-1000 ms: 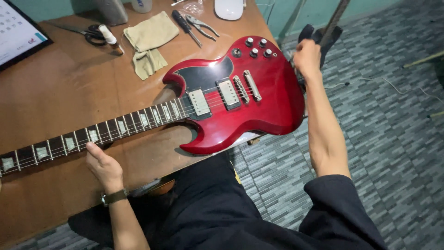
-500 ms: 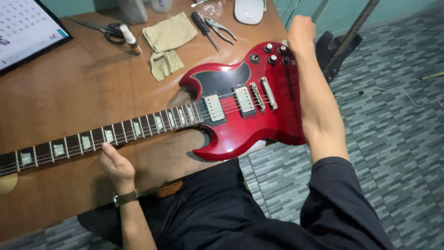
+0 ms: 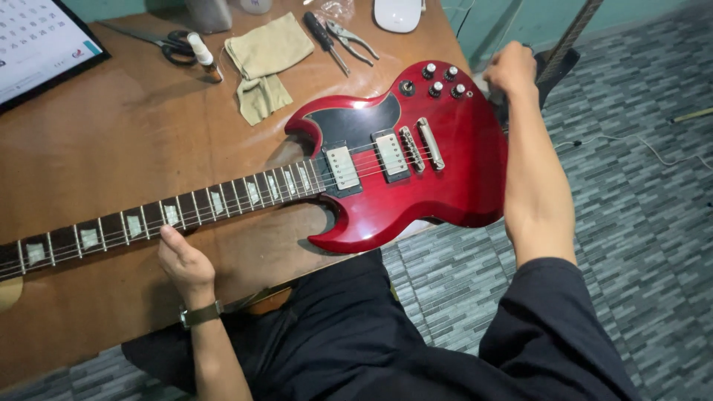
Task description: Detailed cleaning and polishing of an electric guitar body and hardware using a cloth.
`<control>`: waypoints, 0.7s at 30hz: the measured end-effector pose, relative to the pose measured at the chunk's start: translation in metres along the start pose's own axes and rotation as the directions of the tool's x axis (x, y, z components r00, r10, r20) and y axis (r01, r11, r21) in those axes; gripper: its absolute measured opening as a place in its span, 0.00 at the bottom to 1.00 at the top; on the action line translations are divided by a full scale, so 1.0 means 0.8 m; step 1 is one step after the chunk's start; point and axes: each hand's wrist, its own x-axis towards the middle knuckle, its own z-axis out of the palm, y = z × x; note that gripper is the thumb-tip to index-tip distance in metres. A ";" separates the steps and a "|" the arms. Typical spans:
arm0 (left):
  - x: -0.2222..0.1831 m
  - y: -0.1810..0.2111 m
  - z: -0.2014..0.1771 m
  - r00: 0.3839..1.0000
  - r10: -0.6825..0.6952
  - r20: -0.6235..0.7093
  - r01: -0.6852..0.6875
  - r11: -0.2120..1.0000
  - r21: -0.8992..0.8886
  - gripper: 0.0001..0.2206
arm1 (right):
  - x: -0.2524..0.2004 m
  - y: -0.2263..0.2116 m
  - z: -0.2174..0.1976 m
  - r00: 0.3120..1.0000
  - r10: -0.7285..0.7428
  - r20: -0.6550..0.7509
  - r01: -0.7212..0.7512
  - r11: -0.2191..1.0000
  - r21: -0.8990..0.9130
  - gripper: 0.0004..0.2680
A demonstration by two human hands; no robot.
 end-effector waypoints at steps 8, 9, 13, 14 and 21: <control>-0.003 -0.005 0.002 1.000 0.026 -0.016 -0.026 1.000 -0.004 0.25 | 0.009 0.043 0.056 0.913 -0.321 -0.252 0.391 0.862 0.321 0.10; -0.006 -0.002 0.001 1.000 0.026 -0.014 -0.026 1.000 0.001 0.25 | 0.010 0.051 0.053 0.915 -0.318 -0.248 0.388 0.863 0.325 0.10; -0.003 0.011 -0.001 1.000 -0.016 0.002 0.017 1.000 -0.012 0.25 | 0.006 0.049 0.038 0.893 -0.124 -0.432 0.271 0.916 0.297 0.06; -0.004 0.011 0.000 1.000 -0.007 -0.001 0.007 1.000 -0.008 0.25 | 0.003 0.043 0.038 0.899 -0.240 -0.367 0.401 0.789 0.466 0.08; -0.001 0.013 0.003 0.999 -0.047 0.009 0.047 0.998 -0.041 0.23 | 0.024 0.102 0.068 0.806 -0.106 -0.582 0.325 0.901 0.286 0.09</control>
